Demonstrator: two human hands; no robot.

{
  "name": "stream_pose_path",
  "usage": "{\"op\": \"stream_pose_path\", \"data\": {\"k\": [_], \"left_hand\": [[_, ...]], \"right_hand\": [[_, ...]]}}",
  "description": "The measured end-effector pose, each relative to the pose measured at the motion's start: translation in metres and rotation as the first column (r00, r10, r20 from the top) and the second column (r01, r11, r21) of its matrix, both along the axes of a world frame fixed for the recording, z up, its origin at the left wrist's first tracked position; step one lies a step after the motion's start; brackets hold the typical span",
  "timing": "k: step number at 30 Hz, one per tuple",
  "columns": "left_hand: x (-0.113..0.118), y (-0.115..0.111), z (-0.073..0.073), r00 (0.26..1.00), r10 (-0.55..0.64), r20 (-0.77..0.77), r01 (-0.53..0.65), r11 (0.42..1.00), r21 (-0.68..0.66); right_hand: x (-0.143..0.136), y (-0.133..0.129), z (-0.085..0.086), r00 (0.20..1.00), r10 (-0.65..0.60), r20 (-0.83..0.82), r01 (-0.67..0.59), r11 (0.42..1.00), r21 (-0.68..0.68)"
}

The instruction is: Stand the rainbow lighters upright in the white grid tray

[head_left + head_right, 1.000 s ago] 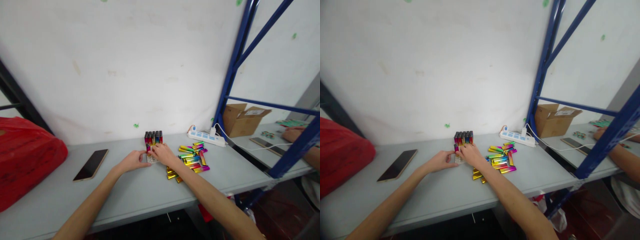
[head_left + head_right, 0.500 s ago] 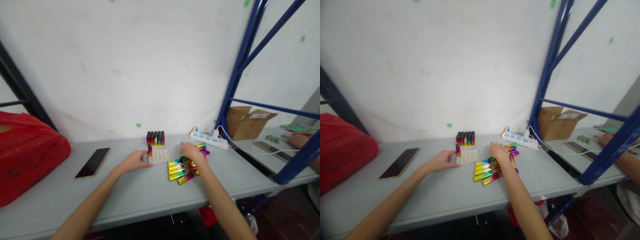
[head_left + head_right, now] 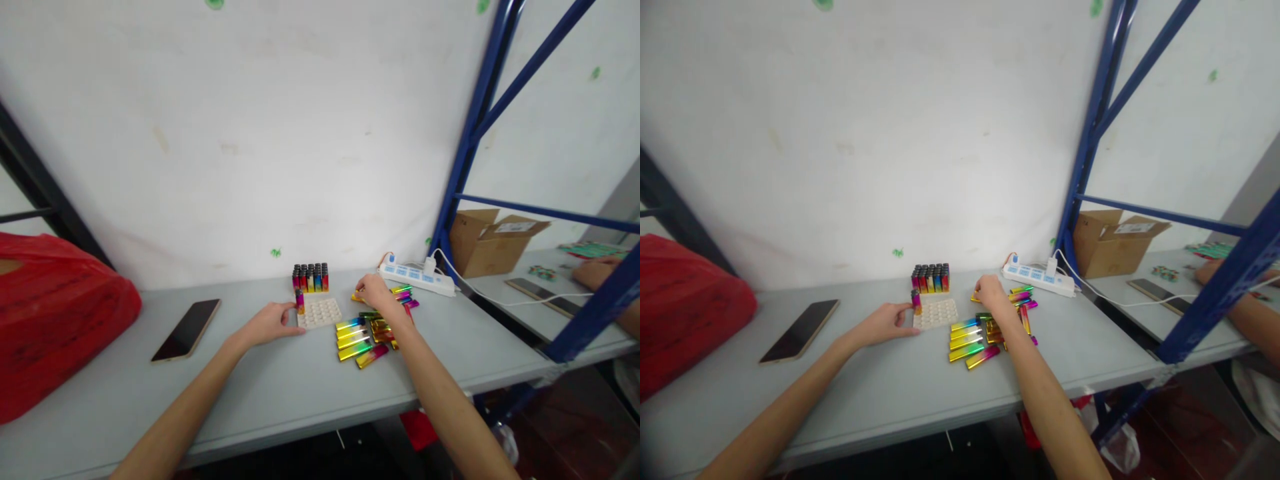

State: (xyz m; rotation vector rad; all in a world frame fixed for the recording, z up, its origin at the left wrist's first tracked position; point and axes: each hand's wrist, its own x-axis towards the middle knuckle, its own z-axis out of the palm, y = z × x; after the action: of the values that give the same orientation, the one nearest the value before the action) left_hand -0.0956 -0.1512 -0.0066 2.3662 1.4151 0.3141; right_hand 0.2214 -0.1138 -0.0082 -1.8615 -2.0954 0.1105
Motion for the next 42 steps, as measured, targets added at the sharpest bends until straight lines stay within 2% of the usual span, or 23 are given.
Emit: {"op": "stream_pose_path", "data": {"k": [6,9,12,14,16,17,20,22,24,26,28,31,38,40,42], "left_hand": [[0.000,0.000,0.000,1.000,-0.010,0.000,0.010,1.000,0.007],[0.000,0.000,0.000,1.000,-0.016,0.005,0.016,1.000,0.004],[0.000,0.000,0.001,1.000,-0.023,0.001,0.023,1.000,0.007],[-0.001,0.000,0.000,1.000,-0.021,-0.002,0.021,1.000,0.012],[-0.001,0.001,-0.001,1.000,-0.015,-0.007,0.015,1.000,0.012],[-0.001,0.002,-0.002,1.000,-0.012,-0.011,0.012,1.000,0.013],[-0.002,0.003,-0.003,1.000,-0.012,-0.016,0.012,1.000,0.014],[-0.003,0.004,-0.004,1.000,-0.017,-0.010,0.017,1.000,0.019],[-0.003,0.003,-0.004,1.000,-0.020,-0.006,0.020,1.000,0.021],[-0.002,0.003,-0.003,1.000,-0.020,-0.012,0.020,1.000,0.023],[-0.002,0.003,-0.002,1.000,-0.020,-0.019,0.020,1.000,0.023],[-0.002,0.003,-0.001,1.000,-0.022,-0.019,0.023,0.999,0.022],[-0.004,0.006,-0.006,1.000,-0.025,0.011,0.025,0.999,0.022],[-0.004,0.006,-0.006,1.000,-0.024,0.011,0.024,0.999,0.029],[-0.004,0.006,-0.006,1.000,-0.026,0.010,0.025,0.999,0.031]], "right_hand": [[-0.001,-0.003,0.005,0.999,-0.011,-0.050,0.012,1.000,0.028],[-0.003,-0.008,0.008,0.996,-0.010,-0.088,0.020,0.994,0.110],[-0.007,-0.008,0.011,0.967,0.030,-0.255,0.034,0.969,0.244],[-0.010,-0.006,0.012,0.891,0.090,-0.446,0.051,0.954,0.295],[-0.013,-0.004,0.012,0.753,0.158,-0.638,0.054,0.953,0.299],[-0.014,-0.003,0.011,0.658,0.186,-0.730,0.041,0.959,0.281],[-0.017,-0.004,0.011,0.283,0.220,-0.934,-0.068,0.976,0.209],[-0.020,-0.006,0.012,0.045,0.211,-0.977,-0.154,0.967,0.202],[-0.024,-0.008,0.013,-0.113,0.197,-0.974,-0.197,0.956,0.216],[-0.030,-0.010,0.013,-0.207,0.169,-0.964,-0.207,0.955,0.212],[-0.038,-0.011,0.012,-0.242,0.118,-0.963,-0.212,0.962,0.171],[-0.050,-0.011,0.007,-0.239,0.047,-0.970,-0.247,0.963,0.107],[-0.070,-0.015,-0.002,-0.331,-0.030,-0.943,-0.319,0.944,0.081],[-0.072,-0.017,-0.002,-0.311,-0.046,-0.949,-0.362,0.929,0.073],[-0.074,-0.021,-0.003,-0.260,-0.051,-0.964,-0.409,0.910,0.063]]}}
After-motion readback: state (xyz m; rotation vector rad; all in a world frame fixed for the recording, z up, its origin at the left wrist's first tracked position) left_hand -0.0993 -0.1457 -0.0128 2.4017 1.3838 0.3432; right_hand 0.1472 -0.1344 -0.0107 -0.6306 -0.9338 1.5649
